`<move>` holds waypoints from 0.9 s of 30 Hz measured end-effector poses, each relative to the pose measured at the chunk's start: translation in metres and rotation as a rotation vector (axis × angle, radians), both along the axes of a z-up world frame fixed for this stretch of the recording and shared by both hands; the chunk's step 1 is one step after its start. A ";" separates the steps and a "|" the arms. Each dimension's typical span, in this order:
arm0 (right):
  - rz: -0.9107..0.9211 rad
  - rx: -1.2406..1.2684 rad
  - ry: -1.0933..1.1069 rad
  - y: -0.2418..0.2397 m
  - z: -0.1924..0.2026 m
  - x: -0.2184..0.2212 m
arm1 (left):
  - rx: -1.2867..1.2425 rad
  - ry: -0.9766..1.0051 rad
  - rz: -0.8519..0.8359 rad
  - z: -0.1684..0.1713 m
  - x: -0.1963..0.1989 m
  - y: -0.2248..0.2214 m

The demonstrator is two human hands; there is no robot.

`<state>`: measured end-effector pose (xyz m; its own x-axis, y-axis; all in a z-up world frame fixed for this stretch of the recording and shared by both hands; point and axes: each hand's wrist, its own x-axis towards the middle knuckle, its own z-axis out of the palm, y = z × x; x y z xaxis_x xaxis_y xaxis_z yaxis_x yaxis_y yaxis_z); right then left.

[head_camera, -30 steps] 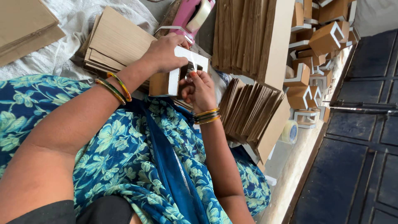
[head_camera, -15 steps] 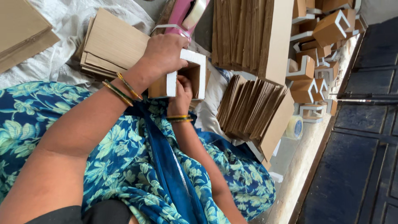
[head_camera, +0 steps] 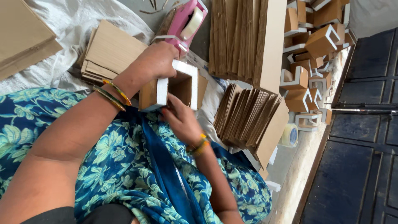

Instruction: The person assembles cardboard packaging by inserting foam blocks into flat cardboard sleeves and using a tape dispenser to secure the components together.

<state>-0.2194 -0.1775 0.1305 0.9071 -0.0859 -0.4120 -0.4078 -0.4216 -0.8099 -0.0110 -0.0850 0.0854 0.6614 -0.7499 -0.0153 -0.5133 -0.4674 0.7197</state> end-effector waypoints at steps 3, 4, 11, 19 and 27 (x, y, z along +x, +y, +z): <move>-0.153 -0.173 -0.127 -0.038 0.036 0.025 | 0.015 0.009 -0.018 0.000 0.004 -0.002; -0.217 -0.485 -0.202 -0.061 0.033 0.049 | 0.011 0.007 -0.021 -0.003 0.002 -0.003; -0.337 0.446 0.097 -0.158 -0.054 0.147 | 0.025 0.259 -0.128 -0.027 0.014 0.001; -0.355 0.711 0.210 -0.139 -0.104 0.160 | 0.139 0.362 -0.186 -0.038 0.014 -0.010; -0.403 0.653 0.133 -0.140 -0.112 0.169 | 0.130 0.332 -0.144 -0.030 0.016 -0.004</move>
<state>-0.0509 -0.3175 0.0189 0.7968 -0.1006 -0.5958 -0.5396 0.3251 -0.7766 0.0047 -0.0885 0.0558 0.4924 -0.8126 -0.3116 -0.3297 -0.5055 0.7973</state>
